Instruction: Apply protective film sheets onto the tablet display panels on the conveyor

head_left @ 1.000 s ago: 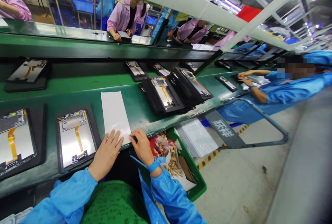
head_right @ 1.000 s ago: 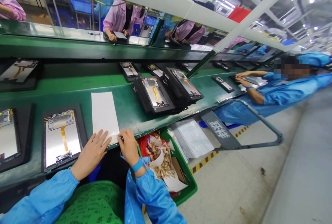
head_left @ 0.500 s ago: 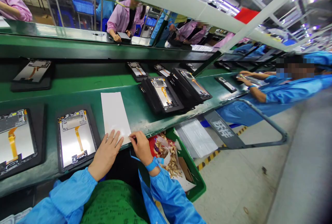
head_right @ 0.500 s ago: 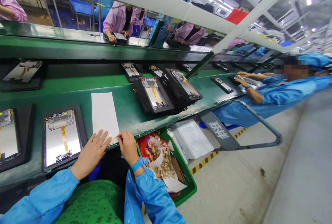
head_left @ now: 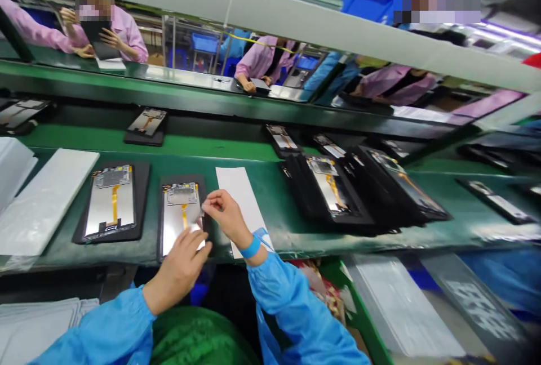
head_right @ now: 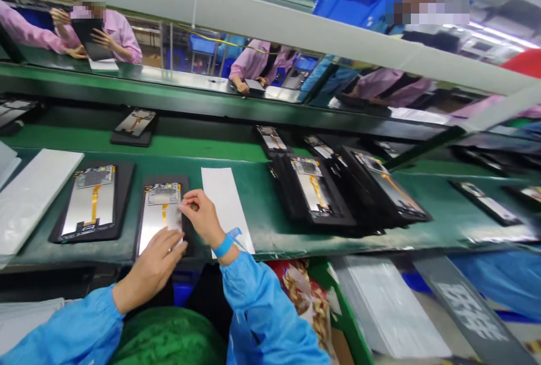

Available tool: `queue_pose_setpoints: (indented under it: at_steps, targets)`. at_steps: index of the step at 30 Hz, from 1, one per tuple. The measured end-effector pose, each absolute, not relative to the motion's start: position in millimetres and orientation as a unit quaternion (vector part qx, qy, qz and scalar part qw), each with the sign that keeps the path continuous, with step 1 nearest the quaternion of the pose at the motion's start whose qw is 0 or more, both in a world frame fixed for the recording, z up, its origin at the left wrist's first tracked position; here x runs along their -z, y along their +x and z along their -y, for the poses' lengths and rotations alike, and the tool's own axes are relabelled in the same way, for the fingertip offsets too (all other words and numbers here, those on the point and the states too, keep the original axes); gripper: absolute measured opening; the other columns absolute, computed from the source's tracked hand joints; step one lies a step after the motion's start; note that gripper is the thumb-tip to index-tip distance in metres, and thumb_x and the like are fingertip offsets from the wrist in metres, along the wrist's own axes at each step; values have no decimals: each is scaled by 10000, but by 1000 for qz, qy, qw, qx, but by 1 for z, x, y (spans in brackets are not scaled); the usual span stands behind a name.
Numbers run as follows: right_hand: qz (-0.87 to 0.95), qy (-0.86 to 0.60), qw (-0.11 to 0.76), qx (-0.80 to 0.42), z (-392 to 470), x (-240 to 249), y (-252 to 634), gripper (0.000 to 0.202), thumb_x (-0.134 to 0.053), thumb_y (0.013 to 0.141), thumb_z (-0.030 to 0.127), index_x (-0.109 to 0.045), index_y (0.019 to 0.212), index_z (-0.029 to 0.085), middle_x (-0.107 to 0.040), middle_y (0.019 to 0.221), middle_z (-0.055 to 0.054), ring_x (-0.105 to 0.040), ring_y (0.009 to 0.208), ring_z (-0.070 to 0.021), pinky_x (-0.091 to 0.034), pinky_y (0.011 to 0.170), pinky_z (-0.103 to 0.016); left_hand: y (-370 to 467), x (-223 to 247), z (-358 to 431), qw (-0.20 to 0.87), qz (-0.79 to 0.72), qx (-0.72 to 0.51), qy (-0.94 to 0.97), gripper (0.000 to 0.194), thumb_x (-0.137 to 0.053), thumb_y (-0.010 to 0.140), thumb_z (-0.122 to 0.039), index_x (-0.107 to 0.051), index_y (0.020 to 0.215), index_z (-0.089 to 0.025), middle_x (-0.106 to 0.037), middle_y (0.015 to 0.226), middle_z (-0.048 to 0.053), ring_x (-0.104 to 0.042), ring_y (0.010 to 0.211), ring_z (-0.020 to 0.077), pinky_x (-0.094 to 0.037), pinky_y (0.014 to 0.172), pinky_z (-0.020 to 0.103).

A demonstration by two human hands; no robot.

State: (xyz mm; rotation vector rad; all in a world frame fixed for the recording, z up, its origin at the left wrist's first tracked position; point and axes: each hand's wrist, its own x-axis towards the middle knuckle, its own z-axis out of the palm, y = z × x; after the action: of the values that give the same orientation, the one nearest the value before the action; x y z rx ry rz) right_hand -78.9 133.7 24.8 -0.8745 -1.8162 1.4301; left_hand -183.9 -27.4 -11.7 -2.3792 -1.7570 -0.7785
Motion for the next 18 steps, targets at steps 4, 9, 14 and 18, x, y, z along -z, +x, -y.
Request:
queue_pose_setpoints:
  at_steps: [4, 9, 14, 18]
  targets:
    - [731, -305, 259, -553, -142, -4, -139, 213, -685, 763, 267, -562, 931, 219, -650, 796, 28, -631, 750, -146, -502, 743, -295, -246, 22, 42, 62, 665, 266, -695, 469, -441, 908, -41, -608, 1320, -189, -611, 1336, 148, -507, 1296, 280, -442, 1109, 531]
    - [765, -313, 222, -518, -149, 7, -158, 198, -672, 772, 202, -560, 935, 219, -648, 794, 40, -635, 756, -143, -517, 763, -298, -276, 27, 26, 71, 682, 246, -685, 515, -441, 893, -23, -619, 1333, -221, -581, 1360, 153, -485, 1291, 292, -450, 1085, 522]
    - [773, -317, 211, -507, -149, 9, -158, 183, -669, 786, 201, -566, 937, 222, -650, 802, 39, -644, 773, -146, -522, 774, -301, -277, 22, 15, 69, 681, 213, -697, 502, -441, 908, -31, -608, 1353, -196, -545, 1375, 176, -454, 1293, 312, -421, 1094, 519]
    - [773, -324, 207, -504, -147, 11, -158, 180, -663, 785, 208, -567, 936, 224, -651, 800, 35, -639, 757, -150, -522, 763, -306, -277, 21, 12, 71, 686, 201, -696, 509, -442, 910, -32, -596, 1370, -186, -541, 1368, 190, -454, 1281, 324, -418, 1082, 526]
